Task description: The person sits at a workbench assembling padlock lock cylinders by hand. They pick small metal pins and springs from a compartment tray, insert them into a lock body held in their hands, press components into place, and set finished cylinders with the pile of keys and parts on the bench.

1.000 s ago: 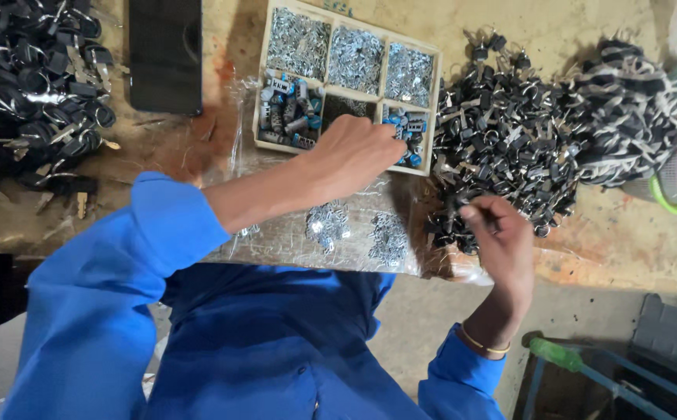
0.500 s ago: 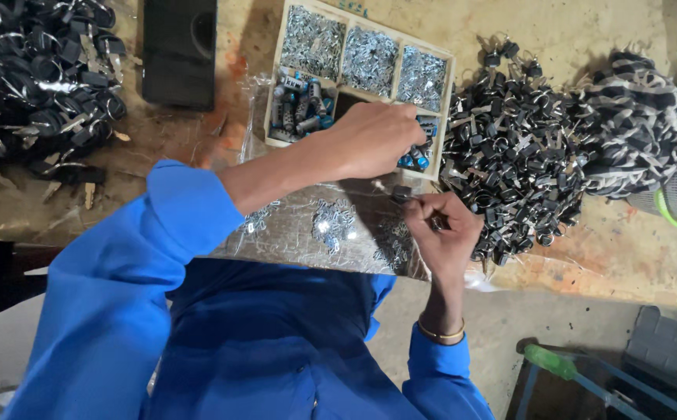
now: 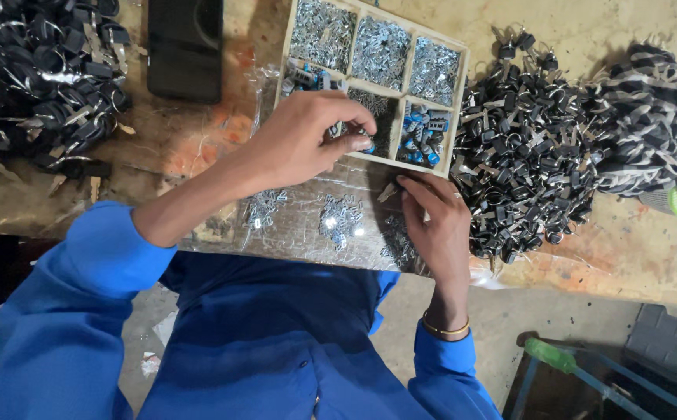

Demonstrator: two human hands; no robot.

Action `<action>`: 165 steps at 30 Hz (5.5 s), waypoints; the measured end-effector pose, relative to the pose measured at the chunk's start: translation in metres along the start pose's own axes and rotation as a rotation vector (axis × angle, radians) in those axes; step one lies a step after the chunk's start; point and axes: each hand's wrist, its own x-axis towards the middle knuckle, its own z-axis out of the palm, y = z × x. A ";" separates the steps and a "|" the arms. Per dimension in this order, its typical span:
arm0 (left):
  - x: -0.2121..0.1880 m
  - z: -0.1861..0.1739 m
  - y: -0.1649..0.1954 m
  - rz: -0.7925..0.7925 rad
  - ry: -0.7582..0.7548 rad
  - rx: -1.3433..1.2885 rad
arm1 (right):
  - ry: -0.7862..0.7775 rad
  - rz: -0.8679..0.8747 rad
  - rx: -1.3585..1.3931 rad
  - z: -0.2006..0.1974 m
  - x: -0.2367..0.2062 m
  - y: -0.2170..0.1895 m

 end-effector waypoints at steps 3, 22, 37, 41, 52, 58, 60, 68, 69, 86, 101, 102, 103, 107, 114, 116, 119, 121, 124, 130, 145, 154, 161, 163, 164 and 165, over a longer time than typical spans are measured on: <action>-0.007 0.001 -0.003 -0.071 0.030 -0.143 | 0.025 0.056 0.033 -0.004 0.003 -0.007; -0.015 0.022 -0.024 -0.086 0.351 -0.436 | -0.251 -0.139 0.004 0.016 0.102 0.015; -0.015 0.020 -0.024 -0.096 0.344 -0.311 | -0.112 -0.102 0.533 0.022 0.097 0.002; -0.015 0.022 -0.027 -0.131 0.342 -0.323 | -0.079 -0.182 0.420 0.020 0.097 -0.004; -0.017 0.026 -0.033 -0.117 0.359 -0.285 | 0.066 -0.367 0.083 0.022 0.090 -0.016; -0.017 0.024 -0.031 -0.110 0.358 -0.339 | 0.024 0.024 0.582 0.027 0.088 -0.001; -0.017 0.023 -0.030 -0.108 0.345 -0.310 | -0.051 0.137 0.824 0.033 0.087 0.002; -0.018 0.022 -0.028 -0.106 0.344 -0.372 | -0.157 0.158 0.989 0.045 0.085 0.003; -0.018 0.022 -0.028 -0.111 0.339 -0.388 | -0.146 0.149 0.954 0.045 0.084 0.002; -0.017 0.022 -0.027 -0.099 0.369 -0.297 | -0.136 0.111 0.912 0.036 0.084 -0.003; -0.019 0.024 -0.031 -0.057 0.393 -0.310 | -0.016 -0.116 0.508 0.033 0.085 -0.004; -0.019 0.023 -0.032 -0.056 0.390 -0.318 | 0.004 -0.045 0.586 0.031 0.086 -0.002; -0.019 0.024 -0.032 -0.056 0.385 -0.328 | 0.024 0.029 0.662 0.030 0.087 0.000; -0.019 0.024 -0.032 -0.002 0.394 -0.351 | 0.086 0.217 0.985 0.034 0.088 0.007; -0.019 0.023 -0.030 -0.007 0.383 -0.317 | -0.100 0.215 1.139 0.043 0.084 0.011; -0.019 0.022 -0.030 -0.003 0.385 -0.300 | -0.107 0.202 1.097 0.043 0.084 0.012; -0.019 0.021 -0.031 0.025 0.380 -0.292 | -0.081 0.156 0.991 0.042 0.083 0.013; -0.018 0.021 -0.032 0.058 0.370 -0.299 | -0.042 0.096 0.875 0.042 0.082 0.013; -0.019 0.021 -0.032 0.022 0.345 -0.339 | -0.013 0.083 0.863 0.044 0.081 0.014; -0.020 0.020 -0.031 0.024 0.330 -0.345 | -0.078 0.126 0.986 0.043 0.083 0.013; -0.020 0.019 -0.031 0.023 0.347 -0.340 | -0.119 0.061 0.840 0.038 0.082 0.008; -0.019 0.020 -0.030 0.028 0.356 -0.265 | -0.024 -0.275 0.315 0.023 0.089 -0.010; -0.024 0.023 -0.032 0.037 0.352 -0.236 | -0.107 -0.251 0.324 0.015 0.088 -0.017; -0.024 0.024 -0.033 0.033 0.350 -0.214 | -0.149 -0.165 0.411 0.016 0.086 -0.013; -0.025 0.024 -0.033 0.021 0.345 -0.231 | -0.171 -0.123 0.454 0.016 0.086 -0.011; -0.025 0.024 -0.033 0.010 0.338 -0.247 | -0.179 -0.044 0.568 0.017 0.085 -0.009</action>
